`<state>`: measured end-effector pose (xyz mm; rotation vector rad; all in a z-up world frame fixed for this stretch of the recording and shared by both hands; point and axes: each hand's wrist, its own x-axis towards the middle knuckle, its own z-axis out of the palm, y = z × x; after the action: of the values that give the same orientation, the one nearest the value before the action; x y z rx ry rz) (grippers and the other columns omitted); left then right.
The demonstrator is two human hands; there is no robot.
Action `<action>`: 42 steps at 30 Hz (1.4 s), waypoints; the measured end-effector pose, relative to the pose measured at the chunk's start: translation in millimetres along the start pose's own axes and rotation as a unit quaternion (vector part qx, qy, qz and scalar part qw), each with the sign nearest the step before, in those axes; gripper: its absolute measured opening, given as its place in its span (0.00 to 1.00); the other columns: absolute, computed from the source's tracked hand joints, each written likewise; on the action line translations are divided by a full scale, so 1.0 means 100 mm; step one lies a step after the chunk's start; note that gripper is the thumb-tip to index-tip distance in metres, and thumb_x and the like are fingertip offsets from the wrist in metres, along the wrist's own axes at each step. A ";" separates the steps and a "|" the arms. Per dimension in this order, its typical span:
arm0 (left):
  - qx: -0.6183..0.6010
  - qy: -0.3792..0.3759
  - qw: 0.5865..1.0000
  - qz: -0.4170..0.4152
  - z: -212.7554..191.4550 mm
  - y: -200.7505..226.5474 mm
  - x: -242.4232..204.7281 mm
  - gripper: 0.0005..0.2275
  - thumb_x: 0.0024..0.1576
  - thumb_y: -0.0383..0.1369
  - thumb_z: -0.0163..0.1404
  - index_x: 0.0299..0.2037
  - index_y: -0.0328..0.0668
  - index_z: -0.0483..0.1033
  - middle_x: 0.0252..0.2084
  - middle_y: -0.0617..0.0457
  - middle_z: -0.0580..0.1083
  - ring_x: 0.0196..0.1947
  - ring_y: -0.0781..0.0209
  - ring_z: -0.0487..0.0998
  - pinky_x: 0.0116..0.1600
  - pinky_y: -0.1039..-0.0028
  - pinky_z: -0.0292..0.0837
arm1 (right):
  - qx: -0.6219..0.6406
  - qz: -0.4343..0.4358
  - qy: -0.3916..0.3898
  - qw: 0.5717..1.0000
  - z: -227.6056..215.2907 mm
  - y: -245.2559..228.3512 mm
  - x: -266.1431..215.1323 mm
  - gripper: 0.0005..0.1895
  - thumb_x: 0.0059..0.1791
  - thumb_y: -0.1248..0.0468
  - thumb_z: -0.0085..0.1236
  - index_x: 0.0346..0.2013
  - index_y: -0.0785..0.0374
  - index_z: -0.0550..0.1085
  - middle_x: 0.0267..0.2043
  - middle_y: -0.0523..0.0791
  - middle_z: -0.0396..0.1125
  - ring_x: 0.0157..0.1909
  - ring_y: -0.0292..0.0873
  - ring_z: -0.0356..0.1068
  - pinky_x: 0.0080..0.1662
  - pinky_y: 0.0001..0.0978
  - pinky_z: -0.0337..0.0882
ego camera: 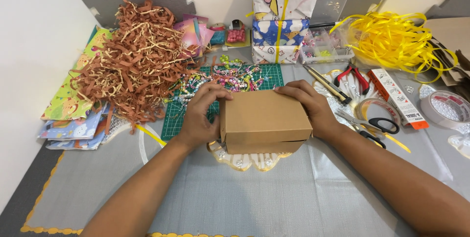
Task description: Filling a small box with shredded paper, placing a jewelry item inside, and preparing to wrap the box with decorative paper.
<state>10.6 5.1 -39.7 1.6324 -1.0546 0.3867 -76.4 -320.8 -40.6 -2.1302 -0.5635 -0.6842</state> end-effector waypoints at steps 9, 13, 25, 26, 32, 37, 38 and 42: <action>-0.078 -0.243 0.961 -0.106 -0.24 0.19 0.17 0.46 0.44 0.32 0.70 0.78 0.36 0.67 0.70 0.23 0.72 0.76 0.18 0.67 0.78 0.26 0.59 | -0.053 0.021 -0.056 0.997 -0.04 0.17 -0.03 0.32 0.55 0.64 0.72 0.74 0.47 0.76 0.62 0.51 0.73 0.50 0.67 0.82 0.57 0.59 0.79; -0.138 -0.283 0.936 -0.157 -0.26 0.31 0.15 0.68 0.34 0.44 0.84 0.87 0.40 0.53 0.81 0.21 0.61 0.81 0.21 0.55 0.82 0.27 0.45 | -0.037 0.010 -0.059 0.997 -0.09 0.15 0.02 0.34 0.52 0.65 0.74 0.74 0.48 0.77 0.61 0.50 0.74 0.48 0.64 0.81 0.55 0.56 0.79; -0.060 -0.156 0.972 -0.165 -0.03 -0.01 -0.01 0.57 0.42 0.40 0.83 0.84 0.53 0.59 0.77 0.38 0.61 0.85 0.39 0.55 0.88 0.38 0.43 | -0.048 0.188 -0.307 0.932 -0.73 -0.70 0.58 0.62 0.37 0.84 0.67 0.85 0.59 0.57 0.87 0.67 0.47 0.82 0.84 0.56 0.75 0.86 0.58; -0.046 -0.150 0.974 -0.162 -0.01 -0.05 -0.03 0.57 0.42 0.40 0.82 0.84 0.53 0.58 0.78 0.38 0.60 0.85 0.37 0.55 0.87 0.37 0.43 | -0.065 0.193 -0.320 0.925 -0.76 -0.79 0.62 0.63 0.37 0.83 0.72 0.84 0.59 0.58 0.88 0.67 0.46 0.83 0.86 0.53 0.74 0.88 0.60; -0.037 -0.128 0.981 -0.144 0.09 -0.07 -0.09 0.56 0.44 0.41 0.82 0.83 0.53 0.59 0.82 0.39 0.55 0.88 0.32 0.48 0.88 0.33 0.37 | -0.119 0.167 -0.312 0.928 -0.78 -0.73 0.59 0.53 0.39 0.64 0.88 0.78 0.51 0.74 0.86 0.62 0.56 0.80 0.78 0.63 0.71 0.79 0.69; -0.020 -0.106 0.986 -0.131 0.13 0.05 -0.06 0.58 0.42 0.43 0.82 0.83 0.49 0.58 0.83 0.28 0.48 0.86 0.17 0.42 0.86 0.22 0.33 | -0.164 0.157 -0.307 0.924 -0.76 -0.66 0.59 0.42 0.44 0.61 0.83 0.74 0.51 0.78 0.80 0.61 0.67 0.75 0.74 0.72 0.68 0.71 0.76; -0.005 -0.100 0.988 -0.117 0.13 0.06 -0.07 0.59 0.41 0.46 0.82 0.83 0.51 0.58 0.84 0.31 0.47 0.87 0.19 0.40 0.86 0.23 0.30 | -0.176 0.163 -0.315 0.918 -0.74 -0.65 0.58 0.42 0.45 0.61 0.82 0.74 0.50 0.79 0.79 0.60 0.69 0.74 0.72 0.73 0.67 0.68 0.78; 0.014 -0.115 0.989 -0.097 0.16 -0.07 -0.13 0.57 0.41 0.69 0.72 0.83 0.60 0.61 0.87 0.37 0.45 0.87 0.22 0.35 0.85 0.22 0.25 | -0.213 0.135 -0.319 0.913 -0.70 -0.64 0.53 0.43 0.44 0.59 0.83 0.74 0.49 0.79 0.80 0.60 0.67 0.75 0.71 0.72 0.69 0.67 0.76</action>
<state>4.6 -3.2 -58.8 1.8192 -1.0504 0.0858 -94.2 -332.6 65.5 -2.7896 -0.4618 0.0832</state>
